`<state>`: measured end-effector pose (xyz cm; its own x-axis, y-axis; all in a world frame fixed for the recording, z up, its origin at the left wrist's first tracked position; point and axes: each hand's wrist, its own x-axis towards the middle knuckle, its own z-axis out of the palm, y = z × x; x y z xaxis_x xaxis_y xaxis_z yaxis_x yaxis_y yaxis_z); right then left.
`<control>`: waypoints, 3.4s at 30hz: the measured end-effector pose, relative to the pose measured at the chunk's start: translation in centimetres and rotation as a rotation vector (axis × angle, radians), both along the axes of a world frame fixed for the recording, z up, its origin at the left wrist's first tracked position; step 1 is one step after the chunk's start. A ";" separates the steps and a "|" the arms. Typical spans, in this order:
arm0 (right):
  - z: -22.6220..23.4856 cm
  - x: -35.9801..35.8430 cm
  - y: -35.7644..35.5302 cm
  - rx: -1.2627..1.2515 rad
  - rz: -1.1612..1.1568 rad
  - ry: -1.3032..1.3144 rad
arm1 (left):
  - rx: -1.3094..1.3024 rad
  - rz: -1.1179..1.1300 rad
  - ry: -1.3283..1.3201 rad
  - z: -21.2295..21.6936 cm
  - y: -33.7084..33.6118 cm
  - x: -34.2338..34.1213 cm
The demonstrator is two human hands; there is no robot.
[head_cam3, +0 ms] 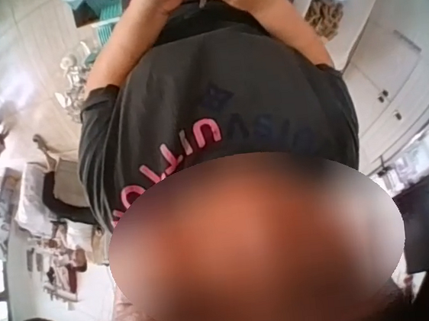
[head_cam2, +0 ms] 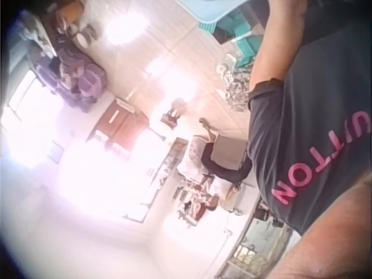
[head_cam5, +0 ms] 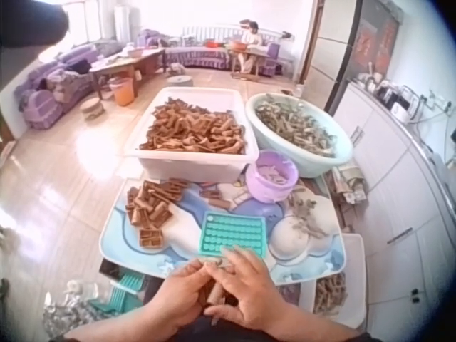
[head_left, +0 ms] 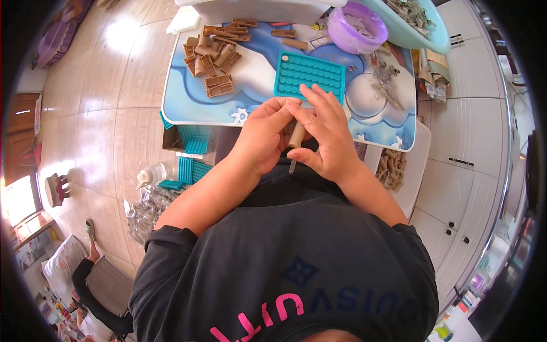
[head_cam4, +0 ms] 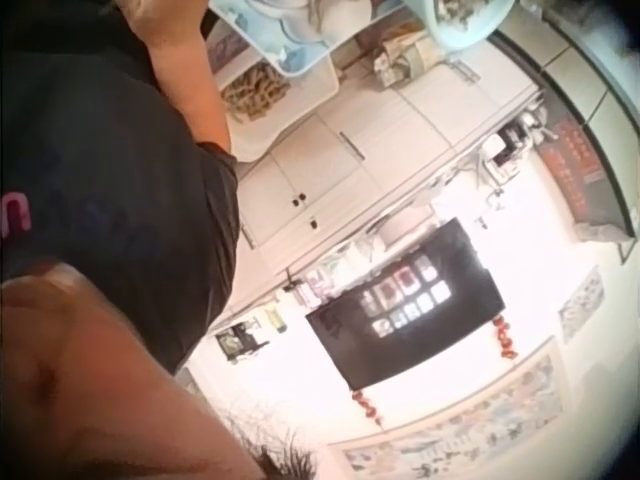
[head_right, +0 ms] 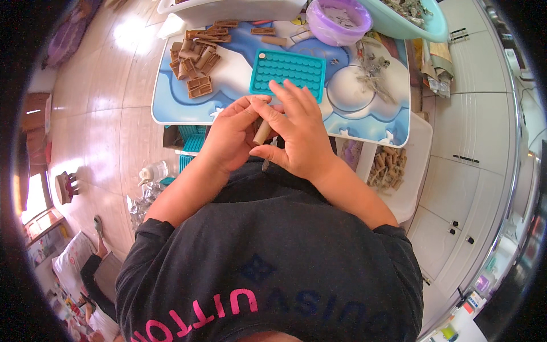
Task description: The person assembles small plastic components and rubber parts by hand, likely as part of a manufacturing or packaging workflow.
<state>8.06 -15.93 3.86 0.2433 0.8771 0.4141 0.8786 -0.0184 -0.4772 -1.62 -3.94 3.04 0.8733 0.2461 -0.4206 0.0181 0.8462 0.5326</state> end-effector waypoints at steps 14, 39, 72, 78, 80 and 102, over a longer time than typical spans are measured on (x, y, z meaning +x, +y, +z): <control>-0.2 0.5 -1.4 -0.012 -0.127 0.308 | 0.065 0.017 0.078 -0.3 -1.0 0.4; -1.1 1.0 -0.1 0.033 -0.041 0.411 | 0.051 -0.051 0.067 0.5 -0.5 0.1; -0.8 2.1 -1.9 0.279 -0.028 1.184 | 0.965 -0.105 -0.035 1.3 -0.2 -0.3; -0.9 2.2 -1.6 0.298 -0.029 1.173 | 1.216 -0.033 -0.033 1.1 -0.3 0.2; -1.5 2.0 -1.2 0.353 -0.039 1.192 | 1.338 0.058 -0.079 0.9 -0.3 0.7; 2.7 21.0 9.8 -0.691 -0.433 -0.231 | 0.129 -0.408 -0.071 -0.6 1.8 1.9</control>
<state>29.07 -6.11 6.53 0.5909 0.8005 -0.1002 0.8010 -0.5969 -0.0447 0.30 -2.17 2.40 0.9354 -0.0791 -0.3446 0.2972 0.7038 0.6453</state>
